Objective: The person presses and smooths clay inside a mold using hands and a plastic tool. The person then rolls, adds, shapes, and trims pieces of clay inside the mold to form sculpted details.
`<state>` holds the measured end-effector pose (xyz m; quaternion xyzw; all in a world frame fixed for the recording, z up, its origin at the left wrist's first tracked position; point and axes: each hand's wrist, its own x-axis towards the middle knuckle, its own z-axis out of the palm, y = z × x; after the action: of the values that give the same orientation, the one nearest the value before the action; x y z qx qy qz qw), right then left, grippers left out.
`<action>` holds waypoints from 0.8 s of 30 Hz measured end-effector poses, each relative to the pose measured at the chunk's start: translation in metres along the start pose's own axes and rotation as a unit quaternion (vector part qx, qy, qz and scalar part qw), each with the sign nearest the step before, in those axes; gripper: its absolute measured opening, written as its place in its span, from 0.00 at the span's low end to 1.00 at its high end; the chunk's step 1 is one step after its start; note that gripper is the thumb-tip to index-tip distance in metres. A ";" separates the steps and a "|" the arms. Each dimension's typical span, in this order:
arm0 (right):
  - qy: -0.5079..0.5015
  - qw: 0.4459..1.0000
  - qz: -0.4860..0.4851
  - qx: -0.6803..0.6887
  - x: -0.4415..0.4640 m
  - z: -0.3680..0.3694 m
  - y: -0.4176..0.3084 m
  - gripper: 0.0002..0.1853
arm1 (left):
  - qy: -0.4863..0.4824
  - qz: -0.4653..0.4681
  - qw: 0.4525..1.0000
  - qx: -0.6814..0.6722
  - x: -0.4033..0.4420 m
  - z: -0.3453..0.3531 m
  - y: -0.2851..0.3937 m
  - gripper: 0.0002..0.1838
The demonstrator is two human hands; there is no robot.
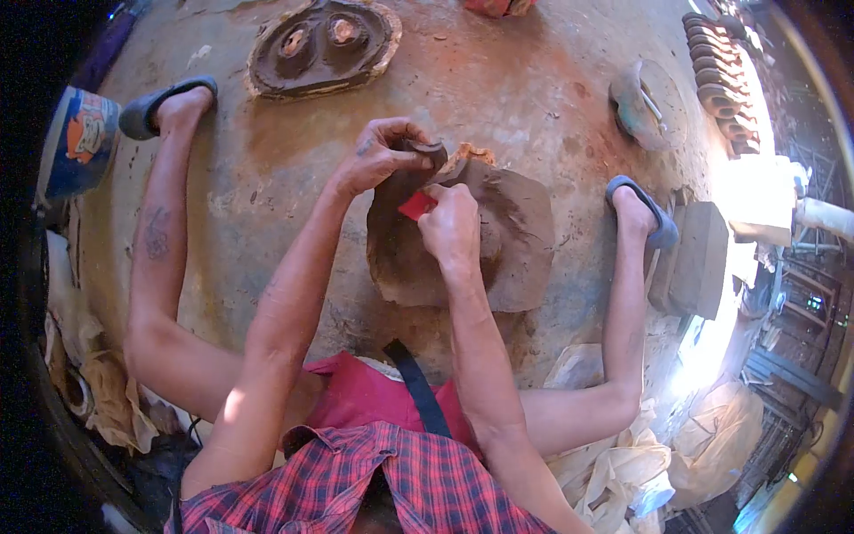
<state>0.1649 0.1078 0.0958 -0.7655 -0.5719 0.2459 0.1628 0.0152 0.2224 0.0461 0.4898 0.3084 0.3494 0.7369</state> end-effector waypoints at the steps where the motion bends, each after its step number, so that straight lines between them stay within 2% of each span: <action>1: -0.029 0.999 -0.013 -0.008 -0.003 -0.001 -0.003 0.17 | 0.011 0.021 1.000 -0.014 -0.003 -0.001 0.002 0.16; 9: -0.137 0.984 -0.112 -0.025 -0.034 -0.004 -0.010 0.16 | 0.097 0.160 0.979 -0.079 -0.032 -0.014 0.031 0.18; 15: -0.208 0.954 -0.204 -0.076 -0.055 -0.022 -0.002 0.16 | 0.138 0.206 0.957 -0.151 -0.052 -0.027 0.042 0.19; 17: -0.265 0.927 -0.234 -0.126 -0.061 -0.036 0.000 0.11 | 0.144 0.221 0.949 -0.172 -0.058 -0.028 0.050 0.19; 18: -0.263 0.927 -0.235 -0.126 -0.062 -0.043 0.002 0.11 | 0.141 0.227 0.945 -0.190 -0.062 -0.027 0.056 0.19; 20: -0.364 0.884 -0.224 -0.187 -0.064 -0.058 0.010 0.12 | 0.133 0.233 0.941 -0.209 -0.067 -0.019 0.071 0.19; 21: -0.360 0.886 -0.224 -0.188 -0.066 -0.070 0.017 0.12 | 0.120 0.259 0.936 -0.205 -0.070 -0.013 0.083 0.19; 23: -0.216 0.960 -0.154 -0.086 -0.066 -0.095 0.033 0.12 | 0.097 0.286 0.940 -0.158 -0.076 0.001 0.116 0.18; 24: -0.209 0.977 -0.036 -0.028 -0.065 -0.119 0.024 0.09 | 0.098 0.284 0.944 -0.134 -0.077 0.015 0.131 0.19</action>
<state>0.2363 0.0419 0.1936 -0.6803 -0.6272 0.3783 0.0267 -0.0443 0.1877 0.1831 0.4175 0.1777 0.6282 0.6321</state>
